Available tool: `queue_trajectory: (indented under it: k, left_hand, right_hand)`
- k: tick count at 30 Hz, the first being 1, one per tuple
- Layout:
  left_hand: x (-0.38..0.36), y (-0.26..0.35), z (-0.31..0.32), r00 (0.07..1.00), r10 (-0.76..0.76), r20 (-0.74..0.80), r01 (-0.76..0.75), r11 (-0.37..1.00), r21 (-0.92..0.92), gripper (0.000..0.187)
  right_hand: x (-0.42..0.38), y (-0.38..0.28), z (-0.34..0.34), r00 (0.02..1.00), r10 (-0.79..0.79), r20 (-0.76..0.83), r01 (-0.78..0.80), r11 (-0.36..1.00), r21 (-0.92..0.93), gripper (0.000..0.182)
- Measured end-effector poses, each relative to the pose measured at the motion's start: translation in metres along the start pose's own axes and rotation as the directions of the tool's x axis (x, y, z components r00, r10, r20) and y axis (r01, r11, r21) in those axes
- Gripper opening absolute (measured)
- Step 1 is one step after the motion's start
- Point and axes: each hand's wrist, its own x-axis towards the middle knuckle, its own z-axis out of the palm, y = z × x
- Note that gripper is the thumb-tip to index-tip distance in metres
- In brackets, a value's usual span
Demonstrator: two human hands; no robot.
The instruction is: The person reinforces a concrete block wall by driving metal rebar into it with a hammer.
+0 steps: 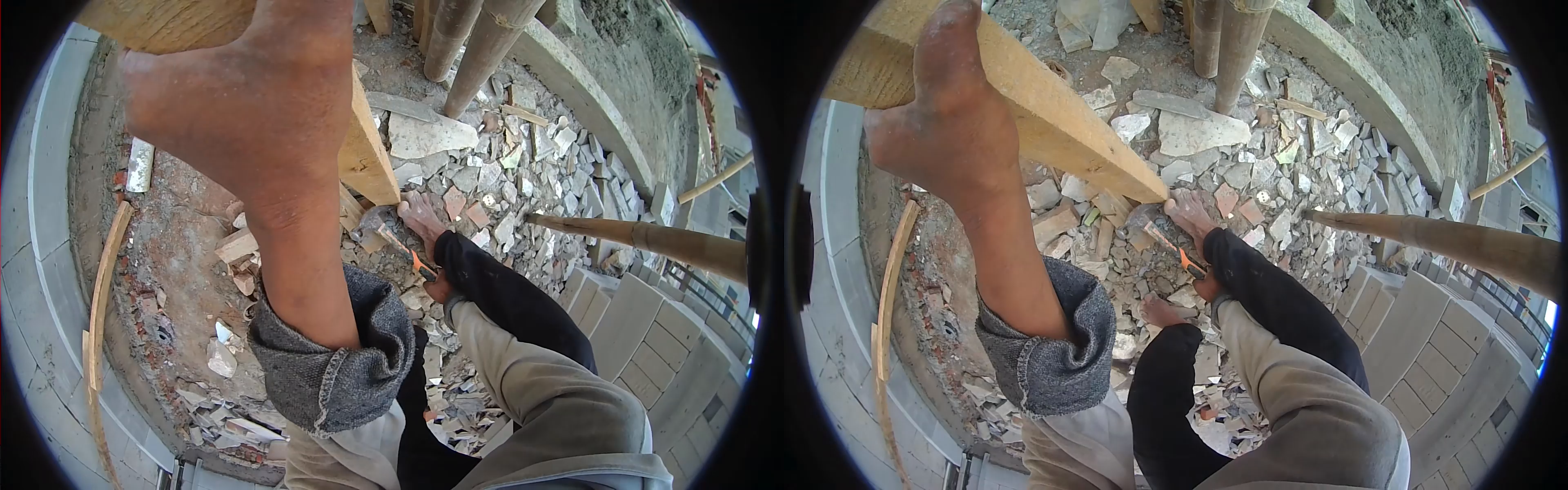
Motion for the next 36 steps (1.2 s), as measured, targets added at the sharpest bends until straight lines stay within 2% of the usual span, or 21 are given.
queue_trajectory:
  k: [3,5,8,10,12,14,15,17,20,24,25,27,30,32,35,36]
  left_hand:
    - [0.003,-0.011,0.014,0.988,0.065,-0.137,-0.047,0.990,0.135,0.040]
    - [0.003,-0.011,0.014,0.987,0.040,-0.156,-0.022,0.993,0.115,0.041]
    - [0.002,-0.003,0.000,0.994,-0.093,-0.049,0.091,0.995,-0.048,0.041]
    - [-0.002,-0.021,0.000,0.990,-0.117,-0.075,0.112,0.992,-0.062,0.042]
    - [-0.002,-0.014,0.002,0.987,-0.136,-0.080,0.129,0.987,-0.095,0.043]
    - [-0.002,-0.010,0.008,0.990,-0.083,-0.112,0.082,0.997,-0.013,0.043]
    - [-0.004,-0.018,0.012,0.990,-0.015,-0.140,0.028,0.995,0.092,0.043]
    - [-0.001,-0.026,0.012,0.992,0.000,-0.128,0.010,0.997,0.075,0.044]
    - [0.000,-0.025,0.002,0.990,-0.139,-0.036,0.130,0.973,-0.189,0.043]
    - [0.003,-0.004,0.000,0.974,-0.216,-0.064,0.201,0.961,-0.189,0.037]
    - [0.002,-0.005,0.004,0.972,-0.205,-0.113,0.192,0.974,-0.116,0.035]
    - [0.002,-0.006,0.014,0.961,-0.183,-0.209,0.194,0.980,0.034,0.030]
    - [0.002,0.001,0.007,0.959,-0.240,-0.149,0.255,0.962,0.095,0.027]
    - [0.001,0.003,0.008,0.966,-0.228,-0.126,0.245,0.959,0.143,0.026]
    - [-0.002,0.008,0.008,0.966,-0.228,-0.122,0.249,0.948,0.200,0.026]
    - [-0.003,0.008,0.007,0.965,-0.228,-0.128,0.252,0.941,0.224,0.026]
  right_hand:
    - [0.002,-0.003,0.005,1.000,-0.019,0.003,0.019,1.000,-0.001,0.032]
    - [0.003,-0.003,0.006,1.000,-0.014,0.005,0.014,1.000,-0.002,0.032]
    - [0.008,-0.001,0.002,1.000,-0.009,0.000,0.009,1.000,-0.015,0.033]
    - [0.009,0.000,0.000,1.000,-0.007,0.006,0.007,1.000,-0.010,0.032]
    - [0.005,0.001,-0.002,1.000,0.006,0.013,-0.006,1.000,-0.005,0.032]
    - [0.000,-0.004,-0.004,0.999,0.023,0.027,-0.023,1.000,0.003,0.032]
    - [0.002,-0.005,-0.005,0.999,0.023,0.026,-0.023,1.000,0.006,0.032]
    - [0.002,-0.008,-0.006,0.999,0.047,0.026,-0.047,0.999,0.015,0.033]
    - [-0.003,-0.006,-0.006,0.994,0.102,0.027,-0.103,0.994,0.021,0.034]
    - [-0.014,-0.019,-0.005,0.979,0.199,0.049,-0.202,0.978,0.059,0.037]
    - [-0.022,-0.024,-0.004,0.968,0.247,0.051,-0.251,0.965,0.072,0.038]
    - [-0.045,-0.041,-0.004,0.904,0.423,0.057,-0.427,0.894,0.138,0.040]
    - [-0.101,-0.076,0.005,0.723,0.683,0.099,-0.683,0.686,0.252,0.043]
    - [-0.133,-0.100,0.008,0.580,0.798,0.163,-0.799,0.518,0.307,0.045]
    - [-0.144,-0.109,-0.016,0.459,0.816,0.350,-0.877,0.355,0.323,0.045]
    - [-0.144,-0.108,-0.035,0.492,0.797,0.350,-0.869,0.422,0.258,0.049]
